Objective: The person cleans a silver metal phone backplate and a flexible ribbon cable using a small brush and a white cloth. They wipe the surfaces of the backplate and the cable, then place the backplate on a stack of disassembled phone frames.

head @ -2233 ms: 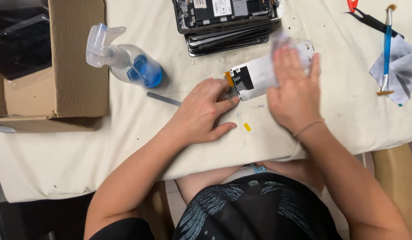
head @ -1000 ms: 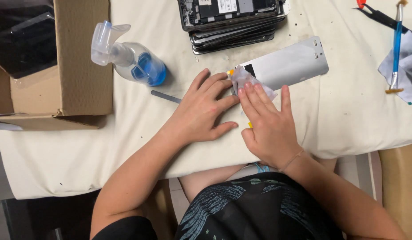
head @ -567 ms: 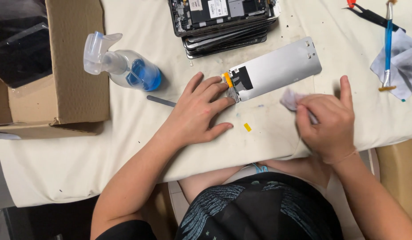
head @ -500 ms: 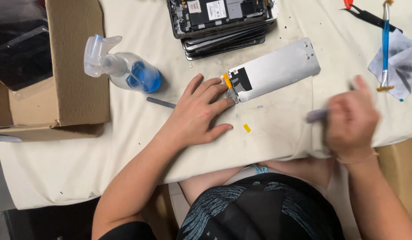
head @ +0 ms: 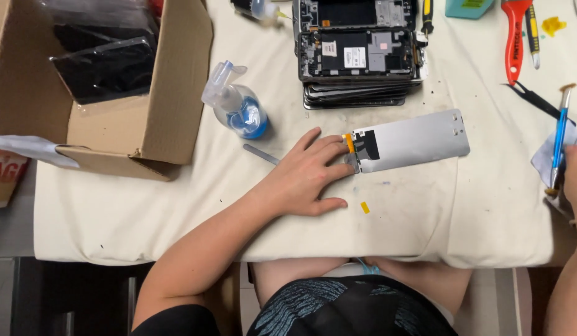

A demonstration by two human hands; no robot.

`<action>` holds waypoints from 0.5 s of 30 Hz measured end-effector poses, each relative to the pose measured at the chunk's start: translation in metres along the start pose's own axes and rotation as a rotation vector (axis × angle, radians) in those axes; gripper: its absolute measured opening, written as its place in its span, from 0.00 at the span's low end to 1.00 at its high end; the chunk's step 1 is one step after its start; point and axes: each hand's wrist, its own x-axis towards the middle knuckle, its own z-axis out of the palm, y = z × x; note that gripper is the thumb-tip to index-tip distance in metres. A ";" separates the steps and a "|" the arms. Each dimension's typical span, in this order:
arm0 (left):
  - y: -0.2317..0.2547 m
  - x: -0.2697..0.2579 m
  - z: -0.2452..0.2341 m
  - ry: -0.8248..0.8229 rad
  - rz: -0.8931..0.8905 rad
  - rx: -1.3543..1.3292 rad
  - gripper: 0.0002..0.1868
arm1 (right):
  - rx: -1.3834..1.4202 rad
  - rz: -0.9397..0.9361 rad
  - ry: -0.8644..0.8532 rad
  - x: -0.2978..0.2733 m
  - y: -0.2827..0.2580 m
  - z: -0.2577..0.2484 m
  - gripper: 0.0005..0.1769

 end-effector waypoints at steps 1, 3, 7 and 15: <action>0.001 -0.001 0.002 -0.006 0.002 -0.011 0.31 | -0.070 0.022 -0.080 -0.002 0.007 -0.002 0.31; 0.001 -0.002 0.003 -0.008 -0.005 -0.009 0.31 | 0.037 -0.028 -0.007 -0.017 -0.033 -0.010 0.16; 0.000 -0.002 0.003 -0.014 -0.002 -0.006 0.32 | 0.002 -0.211 0.121 -0.030 -0.063 -0.011 0.14; 0.000 -0.002 0.006 -0.005 -0.002 0.009 0.31 | 0.085 -0.030 0.034 -0.030 -0.080 -0.018 0.13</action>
